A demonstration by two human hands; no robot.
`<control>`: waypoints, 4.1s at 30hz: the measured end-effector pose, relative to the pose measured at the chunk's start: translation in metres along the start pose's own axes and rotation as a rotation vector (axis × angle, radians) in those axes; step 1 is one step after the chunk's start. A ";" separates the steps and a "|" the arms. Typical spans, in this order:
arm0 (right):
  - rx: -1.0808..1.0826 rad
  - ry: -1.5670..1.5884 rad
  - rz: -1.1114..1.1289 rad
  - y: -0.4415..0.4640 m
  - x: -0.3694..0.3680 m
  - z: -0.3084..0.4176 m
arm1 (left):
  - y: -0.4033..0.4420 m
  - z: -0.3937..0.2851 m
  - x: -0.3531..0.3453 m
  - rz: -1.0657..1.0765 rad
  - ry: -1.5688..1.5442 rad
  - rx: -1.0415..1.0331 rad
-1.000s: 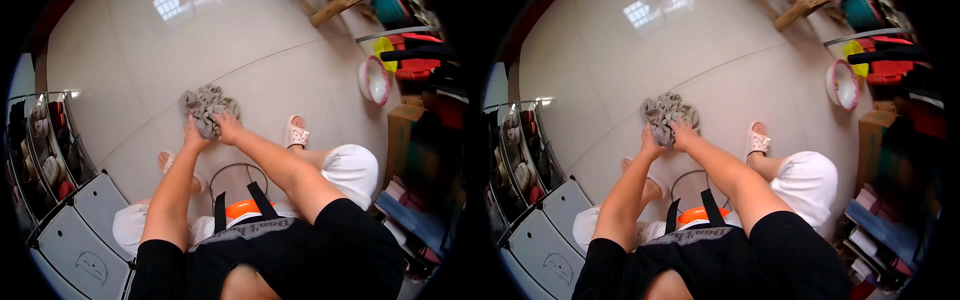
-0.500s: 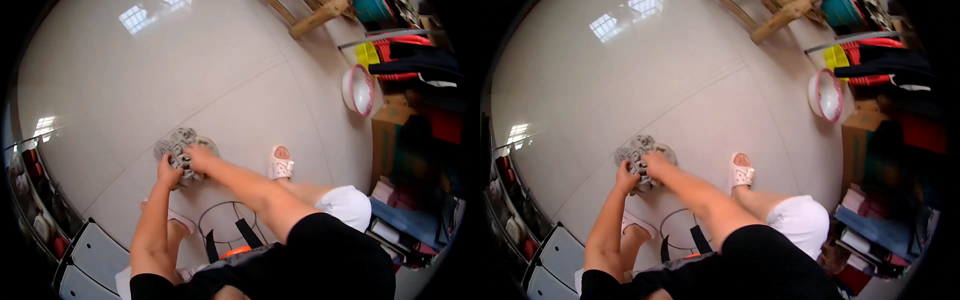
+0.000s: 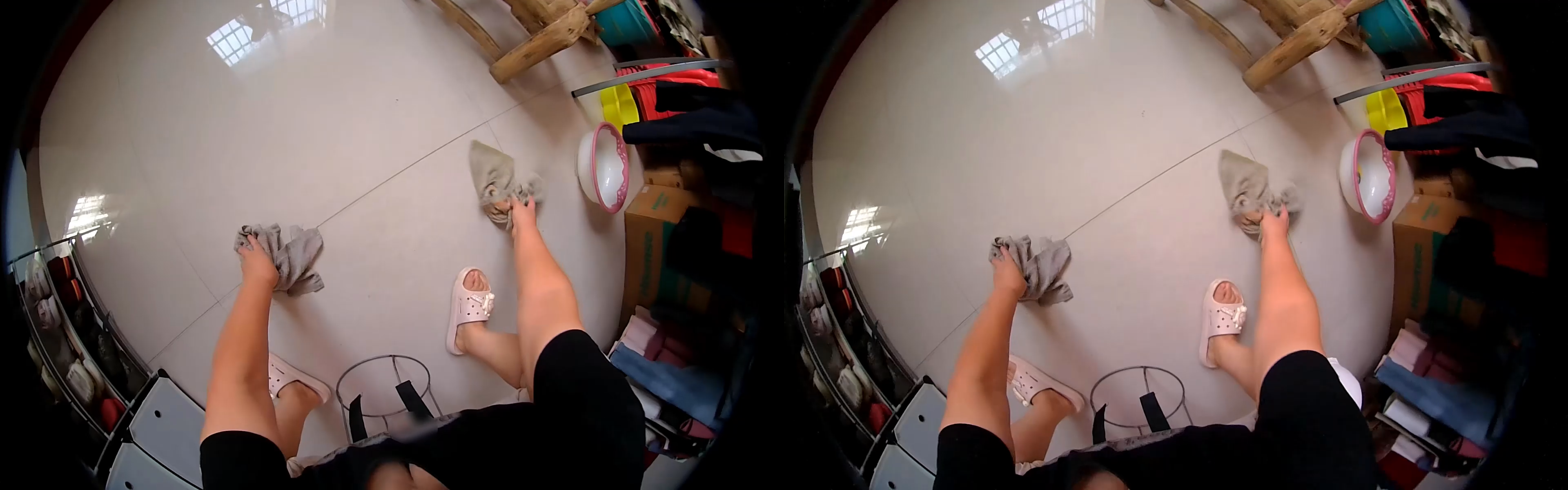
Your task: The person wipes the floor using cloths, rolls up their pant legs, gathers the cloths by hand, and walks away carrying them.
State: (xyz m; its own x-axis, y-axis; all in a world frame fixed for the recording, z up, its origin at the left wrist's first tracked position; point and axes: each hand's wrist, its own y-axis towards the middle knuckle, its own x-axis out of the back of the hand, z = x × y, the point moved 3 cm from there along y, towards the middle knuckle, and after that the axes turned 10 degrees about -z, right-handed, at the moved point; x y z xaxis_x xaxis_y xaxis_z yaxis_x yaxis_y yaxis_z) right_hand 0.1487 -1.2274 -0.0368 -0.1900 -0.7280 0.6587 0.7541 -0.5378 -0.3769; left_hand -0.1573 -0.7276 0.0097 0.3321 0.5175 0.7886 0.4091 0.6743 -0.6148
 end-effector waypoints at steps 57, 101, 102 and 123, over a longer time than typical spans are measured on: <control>1.390 -0.385 1.307 -0.355 -0.015 -0.004 | -0.198 0.095 -0.145 -0.136 -0.571 -0.264; -0.120 0.247 0.177 -0.109 0.222 -0.071 | -0.170 0.056 -0.112 -0.037 -0.383 -0.213; -0.204 0.358 0.102 -0.100 0.239 -0.089 | -0.174 0.049 -0.107 -0.042 -0.362 -0.218; -0.391 -0.224 -0.376 0.055 0.224 -0.187 | -0.155 -0.104 -0.124 0.145 0.064 -0.235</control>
State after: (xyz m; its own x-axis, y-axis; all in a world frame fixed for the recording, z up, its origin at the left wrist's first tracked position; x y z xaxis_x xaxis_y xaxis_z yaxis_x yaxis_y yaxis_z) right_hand 0.0296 -1.4991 -0.0321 -0.2300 -0.3718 0.8994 0.3642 -0.8899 -0.2747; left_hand -0.1736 -0.9508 0.0058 0.4510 0.5604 0.6947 0.5369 0.4513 -0.7127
